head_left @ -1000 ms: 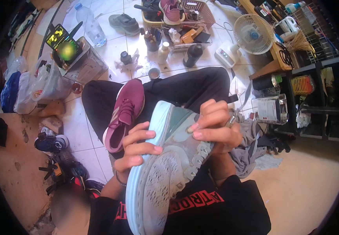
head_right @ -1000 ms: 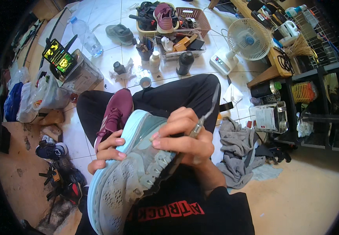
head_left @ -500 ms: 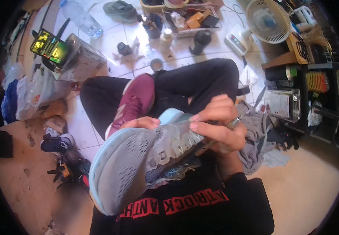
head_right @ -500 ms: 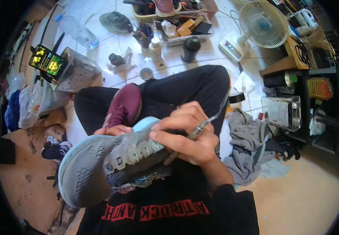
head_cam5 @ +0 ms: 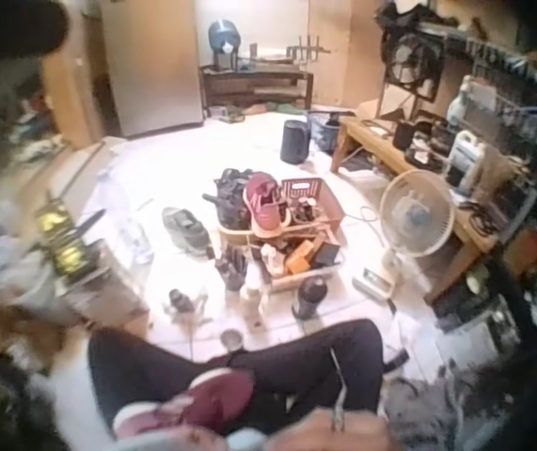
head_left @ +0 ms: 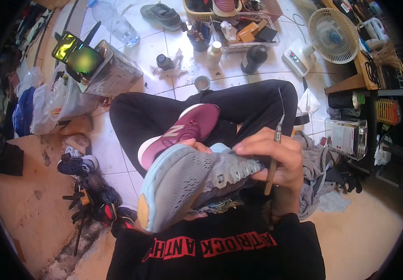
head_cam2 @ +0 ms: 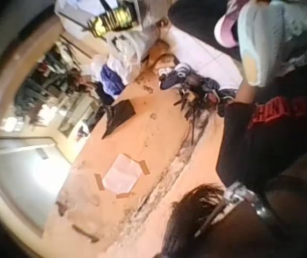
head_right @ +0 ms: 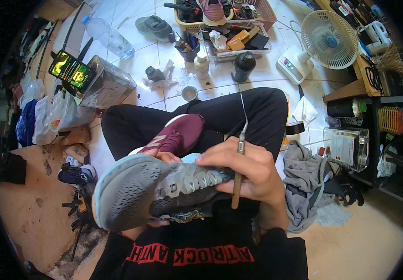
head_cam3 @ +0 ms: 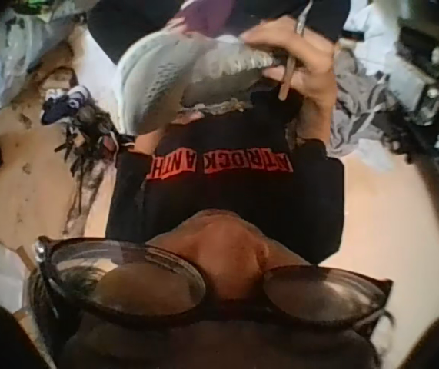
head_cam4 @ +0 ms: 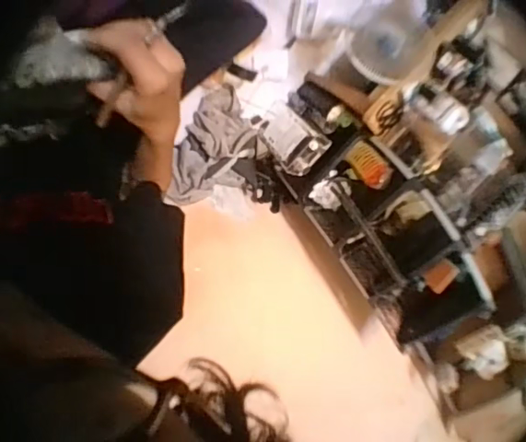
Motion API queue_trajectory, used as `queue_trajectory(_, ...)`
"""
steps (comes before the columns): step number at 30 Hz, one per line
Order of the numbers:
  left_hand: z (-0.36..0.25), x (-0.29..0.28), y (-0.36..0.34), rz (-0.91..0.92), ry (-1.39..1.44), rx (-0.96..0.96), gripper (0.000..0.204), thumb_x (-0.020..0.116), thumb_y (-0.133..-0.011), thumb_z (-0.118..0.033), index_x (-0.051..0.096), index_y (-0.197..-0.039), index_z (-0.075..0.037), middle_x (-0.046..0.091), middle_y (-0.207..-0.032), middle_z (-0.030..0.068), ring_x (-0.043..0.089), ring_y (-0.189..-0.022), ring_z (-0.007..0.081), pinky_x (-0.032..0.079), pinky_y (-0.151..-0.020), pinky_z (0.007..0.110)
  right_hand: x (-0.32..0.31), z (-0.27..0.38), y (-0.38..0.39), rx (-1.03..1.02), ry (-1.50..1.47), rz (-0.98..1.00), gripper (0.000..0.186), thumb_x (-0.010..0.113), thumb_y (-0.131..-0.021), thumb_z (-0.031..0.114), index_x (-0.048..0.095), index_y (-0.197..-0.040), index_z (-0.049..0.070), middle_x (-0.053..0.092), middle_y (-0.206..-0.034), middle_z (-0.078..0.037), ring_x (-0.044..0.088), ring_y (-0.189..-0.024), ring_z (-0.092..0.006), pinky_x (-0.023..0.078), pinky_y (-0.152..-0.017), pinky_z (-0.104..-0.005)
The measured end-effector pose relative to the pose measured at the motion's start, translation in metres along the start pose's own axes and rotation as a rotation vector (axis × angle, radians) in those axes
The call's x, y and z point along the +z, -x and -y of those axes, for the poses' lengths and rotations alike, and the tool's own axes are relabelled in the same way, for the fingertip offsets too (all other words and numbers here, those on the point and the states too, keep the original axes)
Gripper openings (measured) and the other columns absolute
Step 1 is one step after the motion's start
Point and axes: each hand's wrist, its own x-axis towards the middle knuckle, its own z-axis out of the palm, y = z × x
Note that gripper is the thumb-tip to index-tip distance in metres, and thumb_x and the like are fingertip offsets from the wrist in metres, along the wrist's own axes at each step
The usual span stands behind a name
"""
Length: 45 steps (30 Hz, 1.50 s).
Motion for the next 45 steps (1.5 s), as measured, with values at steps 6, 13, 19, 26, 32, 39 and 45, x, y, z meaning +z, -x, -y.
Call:
queue_trajectory(6,0.023,-0.003,-0.010,-0.065,-0.053,0.050,0.107,0.090,-0.062,-0.023,0.032,-0.148,0.002,0.036,-0.150,0.0168,0.037,-0.139,0.0283,0.027,-0.115,0.039,0.038,-0.035,-0.001,0.091,0.219,-0.091,0.055,0.075,-0.061,-0.004,0.068,-0.115,0.005,0.070,-0.102,-0.011,0.067,-0.092,-0.0300,0.053,-0.080,-0.0383)
queue_trajectory(13,0.000,-0.010,-0.021,-0.026,-0.096,0.089,0.115,0.092,-0.058,-0.027,0.027,-0.148,0.005,0.043,-0.145,0.0181,0.044,-0.134,0.0253,0.031,-0.112,0.035,0.056,-0.053,0.025,0.147,-0.005,-0.184,0.037,0.072,-0.071,0.000,0.071,-0.107,0.000,0.071,-0.095,-0.013,0.069,-0.083,-0.0249,0.052,-0.072,-0.0311)
queue_trajectory(19,-0.019,0.002,-0.027,-0.119,0.355,-0.184,0.111,0.089,-0.066,-0.034,0.029,-0.149,0.007,0.039,-0.150,0.0199,0.036,-0.141,0.0271,0.023,-0.117,0.036,0.051,-0.040,0.018,0.294,-0.103,-0.301,0.026,0.056,-0.070,-0.008,0.066,-0.093,-0.003,0.066,-0.079,-0.008,0.063,-0.072,-0.0151,0.047,-0.068,-0.0243)
queue_trajectory(26,-0.030,-0.006,-0.041,0.025,0.105,0.060,0.122,0.087,-0.067,-0.045,0.016,-0.154,0.004,0.018,-0.160,0.0214,0.016,-0.150,0.0304,0.012,-0.121,0.039,0.043,-0.015,0.005,0.331,-0.007,-0.375,0.014,0.054,-0.079,-0.004,0.063,-0.090,-0.002,0.063,-0.074,-0.003,0.059,-0.069,-0.0090,0.045,-0.064,-0.0228)
queue_trajectory(32,-0.024,0.008,-0.042,-0.106,0.348,0.083,0.126,0.087,-0.064,-0.038,0.010,-0.155,0.003,0.018,-0.161,0.0182,0.021,-0.149,0.0254,0.015,-0.120,0.036,0.042,-0.015,-0.003,0.364,-0.108,-0.346,0.015,0.067,-0.083,0.003,0.067,-0.096,-0.004,0.068,-0.080,-0.005,0.064,-0.077,-0.0102,0.048,-0.069,-0.0237)
queue_trajectory(39,-0.018,0.000,-0.045,-0.142,0.337,0.096,0.122,0.086,-0.063,-0.035,0.015,-0.155,0.003,0.026,-0.158,0.0171,0.028,-0.146,0.0233,0.019,-0.119,0.035,0.042,-0.025,-0.001,0.371,-0.162,-0.188,0.033,0.065,-0.082,0.028,0.065,-0.090,-0.004,0.057,-0.073,0.003,0.049,-0.067,-0.0046,0.037,-0.058,-0.0223)
queue_trajectory(45,-0.021,-0.002,-0.044,-0.155,0.296,0.083,0.122,0.086,-0.065,-0.041,0.016,-0.154,0.003,0.027,-0.157,0.0164,0.030,-0.145,0.0231,0.021,-0.119,0.035,0.051,-0.033,0.003,0.340,-0.052,-0.290,0.027,0.065,-0.082,0.024,0.065,-0.087,-0.002,0.057,-0.069,0.003,0.049,-0.064,-0.0050,0.037,-0.058,-0.0222)
